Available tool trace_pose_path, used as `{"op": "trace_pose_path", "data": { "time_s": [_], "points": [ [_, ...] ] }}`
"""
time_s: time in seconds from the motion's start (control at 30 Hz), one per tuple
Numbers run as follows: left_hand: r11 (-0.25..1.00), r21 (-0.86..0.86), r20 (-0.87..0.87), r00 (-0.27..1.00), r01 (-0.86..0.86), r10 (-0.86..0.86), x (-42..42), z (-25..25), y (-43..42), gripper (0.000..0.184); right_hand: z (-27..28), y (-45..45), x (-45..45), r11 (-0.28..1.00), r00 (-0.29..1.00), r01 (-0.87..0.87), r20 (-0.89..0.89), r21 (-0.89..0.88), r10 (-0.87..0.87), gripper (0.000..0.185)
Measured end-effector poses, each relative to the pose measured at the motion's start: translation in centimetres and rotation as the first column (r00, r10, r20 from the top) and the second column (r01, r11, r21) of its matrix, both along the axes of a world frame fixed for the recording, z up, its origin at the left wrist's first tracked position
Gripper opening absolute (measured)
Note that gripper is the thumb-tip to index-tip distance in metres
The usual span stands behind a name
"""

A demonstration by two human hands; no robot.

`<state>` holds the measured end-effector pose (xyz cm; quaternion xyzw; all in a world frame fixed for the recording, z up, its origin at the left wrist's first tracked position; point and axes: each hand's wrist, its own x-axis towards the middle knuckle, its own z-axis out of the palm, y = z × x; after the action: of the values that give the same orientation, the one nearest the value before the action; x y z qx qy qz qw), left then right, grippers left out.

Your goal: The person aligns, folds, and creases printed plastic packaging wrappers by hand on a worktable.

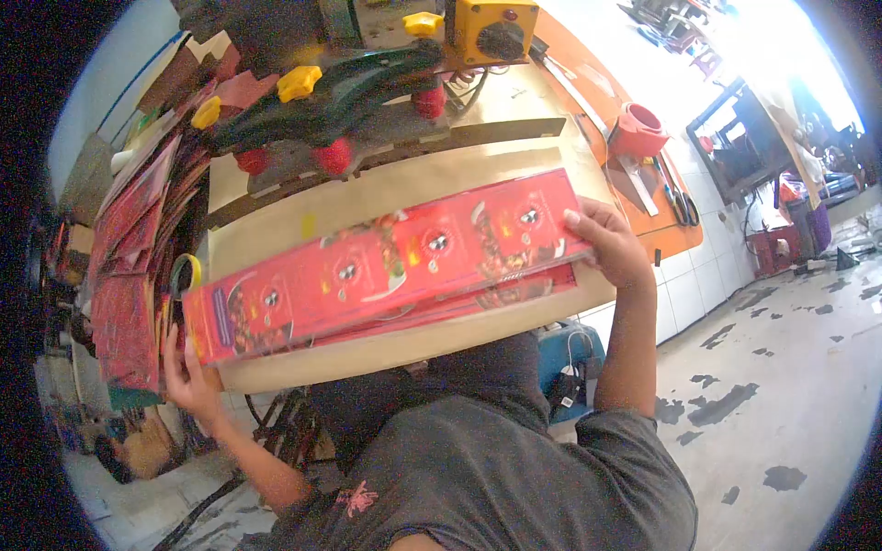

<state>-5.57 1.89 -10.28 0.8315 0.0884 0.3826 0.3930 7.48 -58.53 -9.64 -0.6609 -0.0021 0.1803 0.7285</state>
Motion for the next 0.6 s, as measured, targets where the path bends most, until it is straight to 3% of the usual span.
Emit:
{"op": "trace_pose_path", "data": {
  "time_s": [0.03, 0.07, 0.13, 0.2, 0.23, 0.27, 0.33, 0.4, 0.47, 0.53, 0.57, 0.6],
  "points": [
    [1.0, 0.0, -0.002, 1.0, 0.007, -0.007, -1.2, -0.1, 0.2, 0.031, 0.3, 2.5, -0.7, 0.991, 0.988, 0.129, 0.086, -0.041, -0.125, 0.041],
    [1.0, 0.0, -0.049, 0.998, -0.026, 0.026, -2.4, 0.0, 0.4, 0.032, 0.7, 3.8, -1.3, 0.99, 0.988, 0.134, 0.085, -0.04, -0.13, 0.041],
    [0.998, 0.001, -0.097, 0.994, -0.057, 0.057, -4.2, 0.0, 0.7, 0.032, 1.3, 5.3, -2.3, 0.983, 0.992, 0.064, 0.1, 0.173, -0.082, 0.039],
    [0.97, 0.083, -0.193, 0.951, -0.229, 0.242, -5.7, 0.1, 1.5, 0.034, 1.5, 5.5, -3.2, 0.987, 0.996, 0.029, 0.075, 0.159, -0.042, 0.038],
    [0.922, 0.131, -0.375, 0.843, -0.364, 0.386, -6.6, 0.7, 2.4, 0.034, 1.7, 6.3, -3.7, 0.98, 0.998, 0.018, 0.056, 0.198, -0.029, 0.038],
    [0.92, 0.135, -0.374, 0.841, -0.368, 0.391, -7.0, 0.4, 3.3, 0.034, 1.9, 6.8, -3.9, 0.971, 0.999, 0.006, 0.039, 0.239, -0.016, 0.039],
    [0.828, 0.365, -0.121, 0.86, -0.427, 0.497, -6.9, 0.1, 4.0, 0.034, 2.0, 7.5, -4.2, 0.966, 0.998, -0.056, 0.047, 0.254, 0.045, 0.037],
    [0.825, 0.367, -0.018, 0.883, -0.43, 0.469, -6.1, 0.1, 3.7, 0.034, 2.4, 9.1, -4.8, 0.983, 0.996, -0.087, 0.032, 0.161, 0.083, 0.034],
    [0.953, 0.074, -0.139, 0.943, -0.294, 0.301, -5.0, 0.9, 2.0, 0.035, 2.7, 9.9, -5.1, 0.984, 0.991, -0.135, 0.025, 0.116, 0.133, 0.032],
    [0.991, 0.102, -0.114, 0.989, -0.088, 0.1, -2.5, 2.9, -3.5, 0.028, 3.0, 10.9, -5.3, 0.965, 0.97, -0.242, 0.019, 0.1, 0.242, 0.031],
    [0.977, 0.148, -0.156, 0.979, 0.154, -0.13, -0.8, 3.5, -7.0, 0.024, 3.4, 11.8, -5.5, 0.947, 0.954, -0.298, 0.018, 0.116, 0.298, 0.03],
    [0.946, 0.189, -0.148, 0.96, 0.264, -0.239, 0.5, 3.9, -9.6, 0.023, 3.9, 12.1, -5.6, 0.944, 0.951, -0.307, 0.022, 0.119, 0.307, 0.03]
  ]
}}
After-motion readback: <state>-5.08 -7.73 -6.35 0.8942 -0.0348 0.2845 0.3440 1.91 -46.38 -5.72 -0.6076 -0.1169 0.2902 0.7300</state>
